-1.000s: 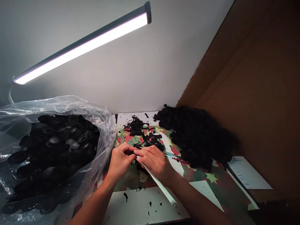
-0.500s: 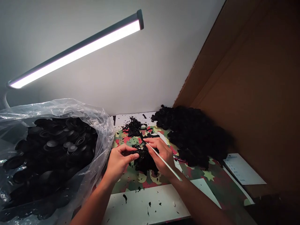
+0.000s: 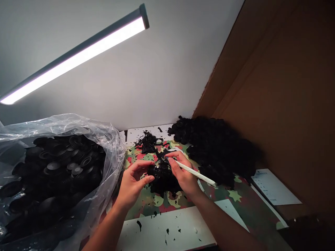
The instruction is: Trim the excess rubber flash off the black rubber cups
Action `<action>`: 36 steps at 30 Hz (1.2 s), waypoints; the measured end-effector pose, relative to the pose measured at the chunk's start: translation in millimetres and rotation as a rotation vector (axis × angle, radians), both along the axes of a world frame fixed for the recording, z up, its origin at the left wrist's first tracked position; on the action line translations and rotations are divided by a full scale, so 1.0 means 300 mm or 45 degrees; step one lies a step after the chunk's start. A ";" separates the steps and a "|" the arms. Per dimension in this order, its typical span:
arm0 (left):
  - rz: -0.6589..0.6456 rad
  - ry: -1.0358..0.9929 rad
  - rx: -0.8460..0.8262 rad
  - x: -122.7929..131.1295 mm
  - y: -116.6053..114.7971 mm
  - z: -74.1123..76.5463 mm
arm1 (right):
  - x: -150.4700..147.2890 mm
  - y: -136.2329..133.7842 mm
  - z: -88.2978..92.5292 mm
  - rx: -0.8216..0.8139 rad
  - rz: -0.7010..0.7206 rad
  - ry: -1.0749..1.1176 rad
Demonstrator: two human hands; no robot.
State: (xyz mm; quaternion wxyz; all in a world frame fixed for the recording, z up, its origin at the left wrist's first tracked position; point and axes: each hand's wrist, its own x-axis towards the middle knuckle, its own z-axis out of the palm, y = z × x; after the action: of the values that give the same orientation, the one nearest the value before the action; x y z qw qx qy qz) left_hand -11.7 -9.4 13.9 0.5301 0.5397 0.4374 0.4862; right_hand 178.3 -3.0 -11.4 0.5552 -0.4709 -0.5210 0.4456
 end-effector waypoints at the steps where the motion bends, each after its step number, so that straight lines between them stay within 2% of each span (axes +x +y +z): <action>1: 0.013 0.040 0.075 0.000 -0.002 -0.008 | -0.005 0.001 -0.002 -0.037 0.055 0.025; 6: 0.023 0.349 0.521 0.005 -0.012 -0.057 | -0.037 0.002 -0.007 -0.194 0.374 0.087; 9: -0.013 0.466 0.668 0.013 -0.011 -0.061 | -0.049 -0.004 -0.012 -0.196 0.342 0.073; 12: 0.059 0.437 0.604 0.018 -0.005 -0.049 | -0.053 -0.017 -0.017 -0.121 0.206 0.000; 14: 0.100 0.432 0.536 0.016 0.000 -0.043 | -0.055 -0.027 -0.019 -0.079 0.185 -0.058; 18: 0.151 0.450 0.433 0.010 0.005 -0.042 | -0.061 -0.041 -0.014 -0.031 0.275 -0.096; 23: 0.117 0.427 0.452 0.014 -0.007 -0.021 | -0.059 -0.042 0.006 -0.045 0.298 -0.037; 31: 0.219 0.115 0.355 0.024 -0.028 -0.019 | -0.066 -0.062 0.054 -0.138 0.392 0.238; 36: 0.225 0.127 0.249 0.018 -0.017 -0.010 | -0.055 -0.050 0.031 -0.069 0.379 0.075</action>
State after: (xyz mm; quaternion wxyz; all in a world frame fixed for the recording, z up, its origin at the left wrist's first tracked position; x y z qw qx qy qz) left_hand -6.2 -14.6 11.0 0.4076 0.5717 0.4594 0.5440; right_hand 161.7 -18.1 -2.2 0.4852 -0.3899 -0.5563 0.5506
